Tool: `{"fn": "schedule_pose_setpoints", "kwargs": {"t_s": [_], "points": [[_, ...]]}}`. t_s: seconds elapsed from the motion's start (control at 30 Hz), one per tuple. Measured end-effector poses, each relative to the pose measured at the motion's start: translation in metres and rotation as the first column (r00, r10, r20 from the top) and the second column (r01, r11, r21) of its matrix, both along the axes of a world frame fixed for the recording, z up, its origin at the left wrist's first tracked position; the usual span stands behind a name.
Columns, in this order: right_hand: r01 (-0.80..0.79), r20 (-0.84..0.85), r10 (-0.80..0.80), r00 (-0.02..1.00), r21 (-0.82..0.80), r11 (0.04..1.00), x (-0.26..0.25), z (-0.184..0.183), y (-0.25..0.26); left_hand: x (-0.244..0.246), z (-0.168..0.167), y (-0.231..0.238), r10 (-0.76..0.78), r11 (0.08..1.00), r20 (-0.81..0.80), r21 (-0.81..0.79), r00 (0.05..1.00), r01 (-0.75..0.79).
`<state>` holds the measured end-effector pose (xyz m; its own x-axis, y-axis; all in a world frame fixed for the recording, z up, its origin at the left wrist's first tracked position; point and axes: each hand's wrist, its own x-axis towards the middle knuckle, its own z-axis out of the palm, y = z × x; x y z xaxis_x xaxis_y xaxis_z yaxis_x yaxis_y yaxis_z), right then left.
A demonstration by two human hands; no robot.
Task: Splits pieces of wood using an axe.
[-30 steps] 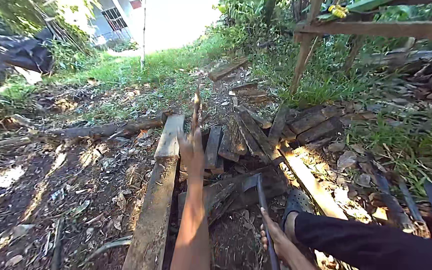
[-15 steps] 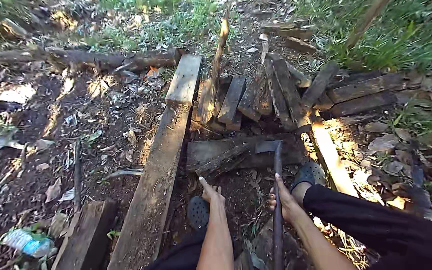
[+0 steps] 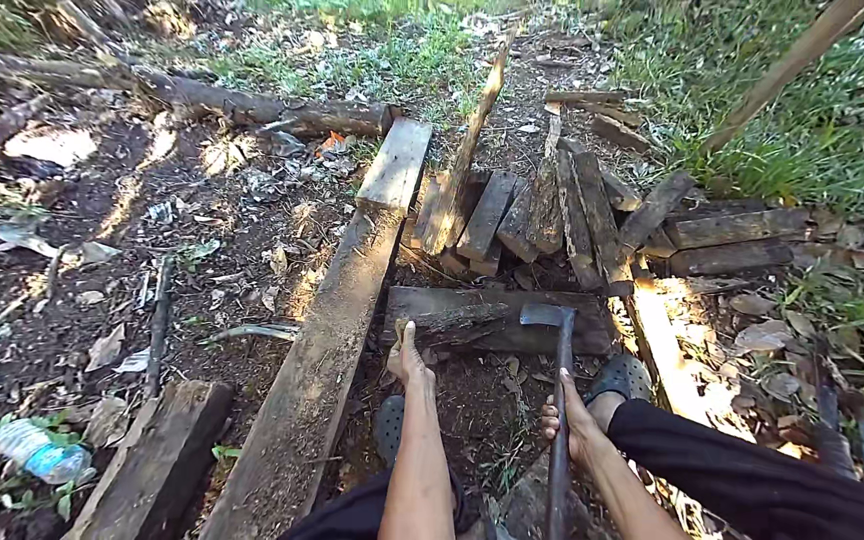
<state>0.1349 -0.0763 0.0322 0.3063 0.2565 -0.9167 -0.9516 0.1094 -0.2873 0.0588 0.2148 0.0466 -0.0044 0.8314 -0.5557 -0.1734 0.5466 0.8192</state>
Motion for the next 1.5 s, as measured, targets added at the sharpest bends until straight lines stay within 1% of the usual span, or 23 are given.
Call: {"fn": "schedule_pose_setpoints", "kwargs": {"t_s": [0.1, 0.2, 0.33, 0.43, 0.53, 0.6, 0.67, 0.77, 0.83, 0.9, 0.93, 0.97, 1.0, 1.03, 1.07, 1.13, 1.2, 1.23, 1.27, 1.3, 1.37, 1.4, 1.5], "points": [[-0.024, 0.077, 0.028, 0.997, -0.059, 0.998, -0.001, 0.005, 0.004, 0.009, 0.036, 0.013, -0.141, 0.939, -0.003, 0.315, 0.990, 0.134], [-0.085, 0.217, 0.117, 0.969, -0.153, 0.985, -0.004, 0.017, 0.010, 0.017, 0.080, 0.029, -0.303, 0.732, -0.109, 0.609, 0.947, 0.304], [-0.150, 0.354, 0.225, 0.908, -0.227, 0.962, -0.011, 0.044, 0.017, 0.022, 0.138, 0.041, -0.365, 0.459, -0.394, 0.712, 0.844, 0.531], [-0.198, 0.468, 0.276, 0.840, -0.208, 0.958, -0.018, 0.069, 0.022, 0.028, 0.149, 0.040, -0.349, 0.319, -0.558, 0.685, 0.753, 0.655], [-0.273, 0.554, 0.322, 0.768, -0.171, 0.947, -0.019, 0.096, 0.029, 0.031, 0.122, 0.027, -0.272, 0.219, -0.747, 0.565, 0.606, 0.795], [-0.318, 0.589, 0.348, 0.729, -0.160, 0.935, -0.019, 0.108, 0.033, 0.025, 0.090, -0.001, -0.193, 0.168, -0.750, 0.610, 0.632, 0.775], [-0.340, 0.621, 0.373, 0.689, -0.177, 0.924, -0.018, 0.112, 0.035, 0.018, 0.065, -0.035, -0.048, 0.060, -0.801, 0.594, 0.597, 0.802], [-0.365, 0.629, 0.434, 0.644, -0.246, 0.898, -0.017, 0.106, 0.034, 0.000, 0.022, -0.080, -0.023, -0.148, -0.861, 0.506, 0.509, 0.850], [-0.375, 0.601, 0.465, 0.650, -0.279, 0.884, -0.017, 0.097, 0.033, -0.021, -0.012, -0.103, -0.063, -0.294, -0.934, 0.355, 0.353, 0.888], [-0.387, 0.564, 0.511, 0.648, -0.334, 0.859, -0.016, 0.084, 0.031, -0.046, -0.039, -0.118, -0.089, -0.421, -0.990, 0.134, 0.107, 0.897], [-0.393, 0.543, 0.537, 0.645, -0.367, 0.843, -0.016, 0.077, 0.029, -0.057, -0.052, -0.122, -0.110, -0.465, -0.994, 0.071, 0.022, 0.882], [-0.399, 0.522, 0.561, 0.643, -0.396, 0.827, -0.016, 0.070, 0.026, -0.066, -0.062, -0.123, -0.133, -0.488, -0.991, 0.063, -0.003, 0.871], [-0.403, 0.502, 0.579, 0.643, -0.422, 0.812, -0.016, 0.063, 0.024, -0.072, -0.068, -0.122, -0.158, -0.474, -0.987, 0.105, 0.033, 0.874], [-0.407, 0.478, 0.596, 0.645, -0.445, 0.798, -0.017, 0.058, 0.022, -0.074, -0.070, -0.119, -0.187, -0.416, -0.976, 0.182, 0.112, 0.891], [-0.408, 0.456, 0.603, 0.654, -0.459, 0.789, -0.018, 0.053, 0.020, -0.074, -0.067, -0.115, -0.218, -0.312, -0.956, 0.257, 0.194, 0.915], [-0.409, 0.425, 0.606, 0.673, -0.468, 0.783, -0.018, 0.044, 0.017, -0.063, -0.050, -0.103, -0.264, 0.002, -0.919, 0.303, 0.292, 0.953], [-0.406, 0.403, 0.589, 0.700, -0.455, 0.793, -0.018, 0.037, 0.015, -0.043, -0.036, -0.084, -0.373, 0.353, -0.844, 0.256, 0.386, 0.900], [-0.405, 0.391, 0.579, 0.716, -0.444, 0.800, -0.018, 0.035, 0.015, -0.033, -0.036, -0.074, -0.418, 0.483, -0.795, 0.215, 0.440, 0.849], [-0.406, 0.378, 0.573, 0.727, -0.437, 0.803, -0.017, 0.036, 0.015, -0.024, -0.039, -0.066, -0.466, 0.552, -0.753, 0.164, 0.465, 0.818], [-0.406, 0.369, 0.569, 0.735, -0.432, 0.805, -0.016, 0.037, 0.014, -0.018, -0.044, -0.059, -0.528, 0.553, -0.720, 0.110, 0.450, 0.826], [-0.408, 0.362, 0.565, 0.741, -0.425, 0.808, -0.014, 0.039, 0.012, -0.005, -0.055, -0.052, -0.639, 0.463, -0.677, 0.041, 0.366, 0.885], [-0.412, 0.365, 0.565, 0.740, -0.419, 0.809, -0.012, 0.040, 0.011, 0.001, -0.061, -0.053, -0.662, 0.447, -0.662, 0.026, 0.350, 0.894], [-0.431, 0.357, 0.583, 0.730, -0.423, 0.797, -0.011, 0.039, 0.009, 0.017, -0.071, -0.067, -0.693, 0.571, -0.561, -0.043, 0.453, 0.820]]}}
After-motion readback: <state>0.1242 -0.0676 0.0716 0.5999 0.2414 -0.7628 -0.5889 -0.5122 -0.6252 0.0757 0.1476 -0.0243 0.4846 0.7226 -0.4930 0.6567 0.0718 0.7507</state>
